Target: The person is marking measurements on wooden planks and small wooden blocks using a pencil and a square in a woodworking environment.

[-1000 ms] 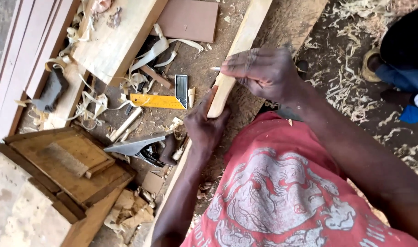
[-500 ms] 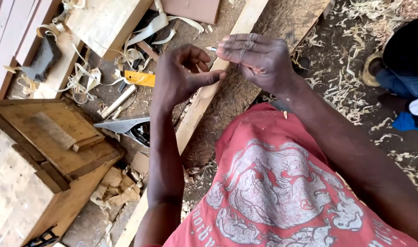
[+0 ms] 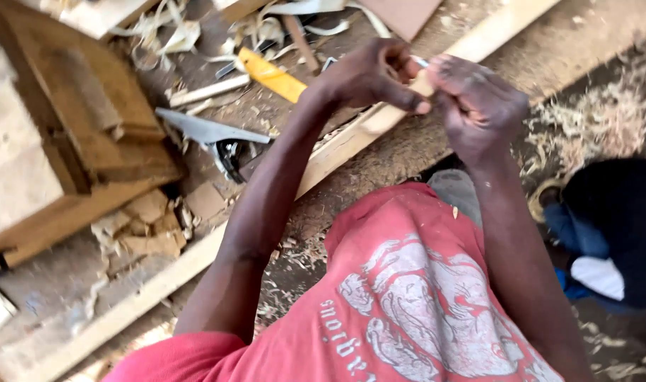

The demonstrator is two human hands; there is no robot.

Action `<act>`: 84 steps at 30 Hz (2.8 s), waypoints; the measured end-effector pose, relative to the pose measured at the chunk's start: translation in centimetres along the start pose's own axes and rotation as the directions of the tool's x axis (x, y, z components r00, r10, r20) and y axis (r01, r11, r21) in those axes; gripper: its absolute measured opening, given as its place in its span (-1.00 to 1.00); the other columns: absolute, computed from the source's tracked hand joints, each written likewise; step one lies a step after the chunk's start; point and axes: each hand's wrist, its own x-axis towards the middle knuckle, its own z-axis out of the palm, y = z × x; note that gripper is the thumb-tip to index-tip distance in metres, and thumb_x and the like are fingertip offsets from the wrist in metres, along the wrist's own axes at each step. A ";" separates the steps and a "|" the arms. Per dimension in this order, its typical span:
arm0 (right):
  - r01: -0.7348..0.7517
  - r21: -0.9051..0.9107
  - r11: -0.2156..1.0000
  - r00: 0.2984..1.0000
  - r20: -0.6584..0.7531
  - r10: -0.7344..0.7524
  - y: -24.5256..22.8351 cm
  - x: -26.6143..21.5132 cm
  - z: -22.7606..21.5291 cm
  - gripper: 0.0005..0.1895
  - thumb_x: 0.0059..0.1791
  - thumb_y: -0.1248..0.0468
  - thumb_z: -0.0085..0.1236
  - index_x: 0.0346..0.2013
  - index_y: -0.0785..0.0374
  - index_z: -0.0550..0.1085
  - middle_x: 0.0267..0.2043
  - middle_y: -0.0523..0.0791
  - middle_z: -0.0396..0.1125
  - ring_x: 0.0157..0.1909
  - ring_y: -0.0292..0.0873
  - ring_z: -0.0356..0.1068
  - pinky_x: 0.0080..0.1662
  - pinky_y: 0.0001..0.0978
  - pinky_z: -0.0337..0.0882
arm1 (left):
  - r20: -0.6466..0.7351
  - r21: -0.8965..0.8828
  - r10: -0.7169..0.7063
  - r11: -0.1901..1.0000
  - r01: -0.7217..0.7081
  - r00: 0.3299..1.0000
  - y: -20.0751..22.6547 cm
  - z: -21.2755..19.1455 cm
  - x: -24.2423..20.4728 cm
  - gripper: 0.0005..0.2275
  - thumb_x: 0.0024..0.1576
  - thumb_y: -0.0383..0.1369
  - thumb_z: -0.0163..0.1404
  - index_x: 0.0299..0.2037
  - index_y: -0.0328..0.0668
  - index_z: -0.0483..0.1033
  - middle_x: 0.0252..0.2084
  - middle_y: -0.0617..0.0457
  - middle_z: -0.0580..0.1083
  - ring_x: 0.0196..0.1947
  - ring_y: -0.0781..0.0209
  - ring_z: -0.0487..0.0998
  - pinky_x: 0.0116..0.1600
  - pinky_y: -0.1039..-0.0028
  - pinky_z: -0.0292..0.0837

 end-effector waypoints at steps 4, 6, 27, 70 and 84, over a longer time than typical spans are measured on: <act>0.016 -0.043 0.999 1.000 -0.005 -0.016 0.8 -0.2 0.4 -0.92 0.11 0.65 0.38 -0.13 0.65 0.61 -0.16 0.27 0.54 -0.08 0.25 0.60 0.04 0.02 0.65 | 0.064 0.014 -0.035 0.999 0.034 0.997 0.0 -0.1 0.3 -0.60 -0.17 -0.17 0.42 -0.26 0.00 0.44 -0.28 0.21 0.45 -0.30 0.34 0.47 -0.21 0.58 0.41; 0.015 -0.071 0.997 1.000 0.017 -0.014 0.9 -0.2 0.2 -0.93 0.12 0.65 0.38 -0.15 0.67 0.61 -0.18 0.26 0.54 -0.10 0.24 0.61 0.02 0.00 0.65 | 0.063 -0.011 -0.071 0.997 0.072 0.995 0.3 -0.2 0.3 -0.61 -0.15 -0.22 0.41 -0.26 0.01 0.42 -0.27 0.20 0.44 -0.28 0.33 0.45 -0.17 0.57 0.46; 0.005 -0.226 0.974 0.970 0.238 0.050 -5.9 -3.1 4.3 -0.87 -0.03 0.48 0.50 -0.23 0.31 0.70 -0.25 -0.06 0.49 -0.29 -0.05 0.44 -0.17 -0.23 0.48 | 0.042 0.060 -0.139 0.989 0.137 0.989 0.2 -0.1 1.0 -0.47 -0.33 0.03 0.46 -0.25 0.08 0.50 -0.28 0.24 0.51 -0.41 0.42 0.40 -0.47 0.60 0.31; -0.280 -0.294 0.914 0.936 0.128 0.328 -0.7 -4.9 1.4 -0.80 0.12 0.30 0.40 -0.34 0.35 0.60 -0.46 -0.05 0.44 -0.55 -0.23 0.25 -0.50 -0.34 0.19 | 0.127 -0.058 -0.072 0.995 0.080 0.989 -0.1 -0.2 0.8 -0.63 -0.10 -0.34 0.45 -0.38 0.01 0.39 -0.43 0.25 0.45 -0.46 0.44 0.42 -0.39 0.63 0.29; -0.392 -0.240 0.888 0.918 -0.035 0.395 -1.5 -5.2 2.2 -0.95 0.07 0.44 0.36 -0.21 0.38 0.62 -0.32 0.02 0.53 -0.47 -0.18 0.40 -0.49 -0.36 0.33 | 0.138 0.039 -0.079 0.996 0.074 0.987 0.8 -0.7 0.0 -0.63 -0.10 -0.22 0.36 -0.24 -0.02 0.39 -0.20 0.16 0.45 -0.40 0.39 0.40 -0.43 0.62 0.28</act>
